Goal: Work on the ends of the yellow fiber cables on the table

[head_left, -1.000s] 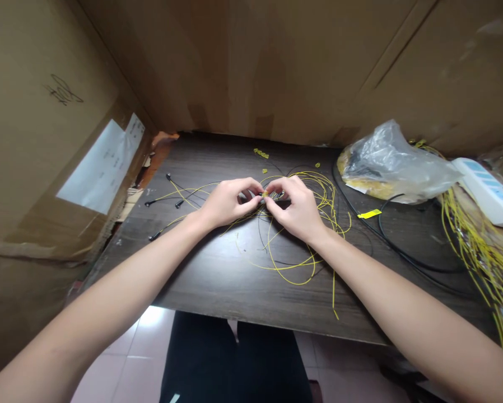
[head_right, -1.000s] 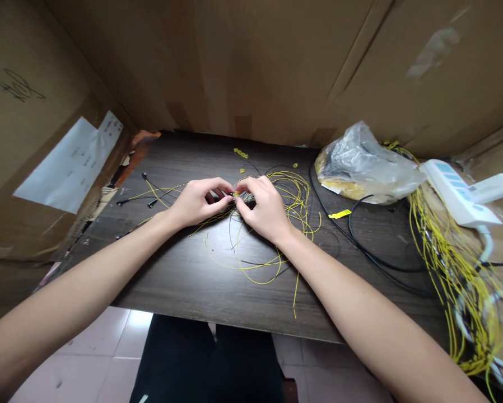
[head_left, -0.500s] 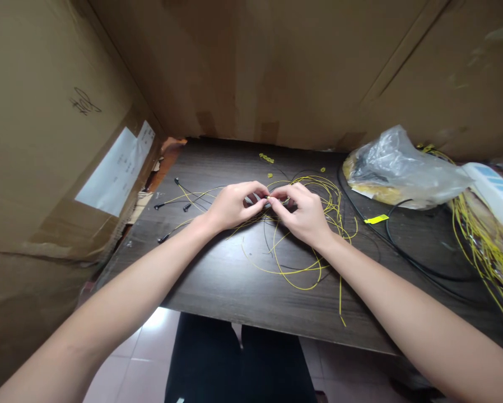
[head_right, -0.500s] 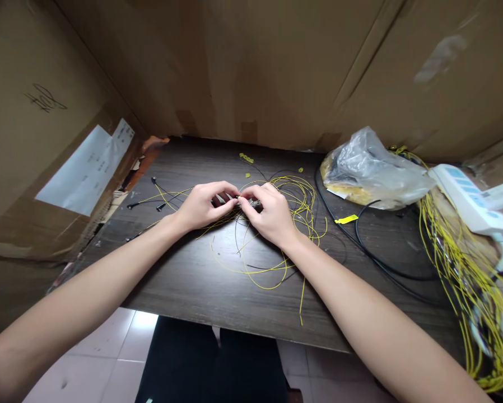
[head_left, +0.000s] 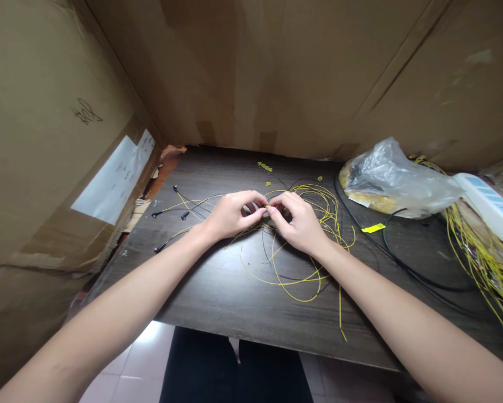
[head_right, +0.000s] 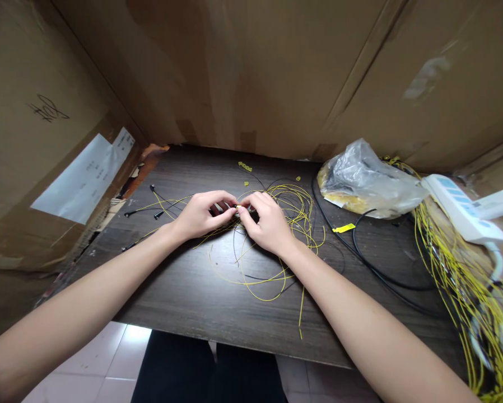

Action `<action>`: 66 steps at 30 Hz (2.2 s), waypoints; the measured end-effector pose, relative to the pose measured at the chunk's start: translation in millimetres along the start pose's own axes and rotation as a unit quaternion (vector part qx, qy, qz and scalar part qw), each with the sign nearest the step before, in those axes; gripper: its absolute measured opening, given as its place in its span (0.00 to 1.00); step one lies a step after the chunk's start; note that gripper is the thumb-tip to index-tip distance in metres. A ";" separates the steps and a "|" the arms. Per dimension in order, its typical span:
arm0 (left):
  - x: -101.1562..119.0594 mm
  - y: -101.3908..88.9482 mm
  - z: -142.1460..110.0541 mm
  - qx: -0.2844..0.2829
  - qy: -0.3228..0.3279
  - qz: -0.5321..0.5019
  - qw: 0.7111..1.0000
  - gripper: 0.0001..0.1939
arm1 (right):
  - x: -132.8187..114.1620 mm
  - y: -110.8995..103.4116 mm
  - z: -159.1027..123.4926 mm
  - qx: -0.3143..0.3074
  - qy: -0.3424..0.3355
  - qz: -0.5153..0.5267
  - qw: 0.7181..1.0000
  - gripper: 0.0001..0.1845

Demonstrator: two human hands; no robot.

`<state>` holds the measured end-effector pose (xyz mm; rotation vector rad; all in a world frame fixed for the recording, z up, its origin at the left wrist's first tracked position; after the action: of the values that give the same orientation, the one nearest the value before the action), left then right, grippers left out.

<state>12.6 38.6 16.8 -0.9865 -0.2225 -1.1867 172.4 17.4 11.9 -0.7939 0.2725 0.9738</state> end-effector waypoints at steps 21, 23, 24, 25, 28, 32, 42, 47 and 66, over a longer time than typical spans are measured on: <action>3.5 0.8 -0.1 0.010 0.019 -0.021 1.000 0.06 | 1.4 2.6 1.4 -0.025 -0.006 0.011 1.000 0.17; 4.4 0.9 -0.2 0.012 0.019 -0.017 1.000 0.06 | 1.1 1.7 1.8 -0.023 -0.002 0.011 1.000 0.17; 4.5 0.9 -0.2 0.014 0.017 -0.014 1.000 0.06 | 0.7 0.8 2.0 -0.018 0.003 0.015 1.000 0.16; 4.5 0.8 -0.2 0.017 0.014 -0.010 1.000 0.06 | 0.2 -0.2 2.1 -0.014 0.007 0.021 1.000 0.13; 4.0 0.3 -0.4 0.024 0.008 0.000 1.000 0.05 | -1.7 -1.9 1.8 -0.008 0.012 0.033 0.999 0.05; 3.9 -0.2 -0.8 0.024 0.011 -0.006 1.000 0.05 | -1.0 -0.4 1.2 -0.016 0.010 0.028 0.999 0.08; 2.7 0.0 -1.0 0.022 0.008 -0.007 1.000 0.05 | 1.1 1.6 0.1 -0.026 0.014 0.023 0.999 0.08; 1.4 0.5 -0.8 0.016 0.008 -0.009 1.000 0.05 | 0.2 1.7 0.2 -0.030 0.006 0.023 0.999 0.10; 3.3 0.5 -1.5 0.014 0.006 -0.024 1.000 0.05 | -1.6 1.2 1.3 -0.039 0.017 0.018 0.999 0.18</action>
<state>13.9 35.3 17.7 -0.9536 -0.2543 -1.2308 170.3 17.7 13.1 -0.8800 0.2797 1.0102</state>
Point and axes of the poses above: each hand's wrist, its own z-axis towards the middle knuckle, its own y-axis out of the palm, x = y × z, the point moved 5 cm from there along z, towards the middle knuckle, and after that the axes turned 14 degrees about x, right-handed, at the moved point
